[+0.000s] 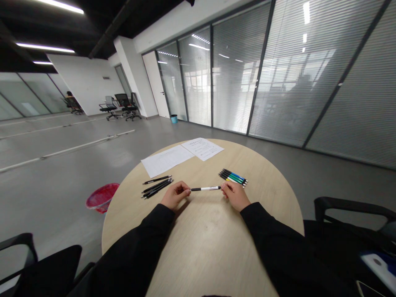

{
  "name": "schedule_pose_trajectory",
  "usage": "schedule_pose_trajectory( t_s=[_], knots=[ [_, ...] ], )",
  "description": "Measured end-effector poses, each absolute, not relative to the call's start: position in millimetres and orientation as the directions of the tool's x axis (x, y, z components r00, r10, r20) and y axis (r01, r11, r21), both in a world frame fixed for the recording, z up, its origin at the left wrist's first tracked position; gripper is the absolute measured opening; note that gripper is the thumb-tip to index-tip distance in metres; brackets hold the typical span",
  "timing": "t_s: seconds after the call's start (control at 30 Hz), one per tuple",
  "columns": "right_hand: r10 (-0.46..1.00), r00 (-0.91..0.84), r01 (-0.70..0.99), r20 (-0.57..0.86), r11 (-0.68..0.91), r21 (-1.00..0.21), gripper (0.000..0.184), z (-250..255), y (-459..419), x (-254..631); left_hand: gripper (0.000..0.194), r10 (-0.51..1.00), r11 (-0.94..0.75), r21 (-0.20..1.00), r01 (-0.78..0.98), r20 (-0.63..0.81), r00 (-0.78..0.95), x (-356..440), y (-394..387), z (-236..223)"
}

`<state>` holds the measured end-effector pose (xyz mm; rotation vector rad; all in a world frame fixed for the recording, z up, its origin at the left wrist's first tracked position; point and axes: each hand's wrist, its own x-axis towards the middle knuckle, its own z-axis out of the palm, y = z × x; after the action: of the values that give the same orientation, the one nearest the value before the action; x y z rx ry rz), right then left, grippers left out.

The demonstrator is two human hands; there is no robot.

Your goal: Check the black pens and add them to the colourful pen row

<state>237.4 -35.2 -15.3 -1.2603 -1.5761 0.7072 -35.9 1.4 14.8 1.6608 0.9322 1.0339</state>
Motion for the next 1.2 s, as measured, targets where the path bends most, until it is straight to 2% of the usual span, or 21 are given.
schedule_pose_trajectory(
  t_s=[0.83,1.1,1.2],
  knots=[
    [0.949,-0.001,0.424,0.316,0.287,-0.859,0.038,-12.1,-38.4,235.4,0.024,0.912,-0.273,0.953,0.133,0.213,0.35,-34.6,-2.6,19.5],
    [0.911,-0.05,0.562,0.41,0.365,-0.742,0.037,0.4,-44.3,234.4,0.025,0.917,-0.269,0.955,0.123,0.215,0.336,-35.6,-1.0,16.5],
    [0.919,-0.059,0.555,0.391,0.356,-0.752,0.038,1.2,-45.2,233.1,0.025,0.921,-0.259,0.957,0.13,0.204,0.332,-35.6,-0.7,16.7]
  ],
)
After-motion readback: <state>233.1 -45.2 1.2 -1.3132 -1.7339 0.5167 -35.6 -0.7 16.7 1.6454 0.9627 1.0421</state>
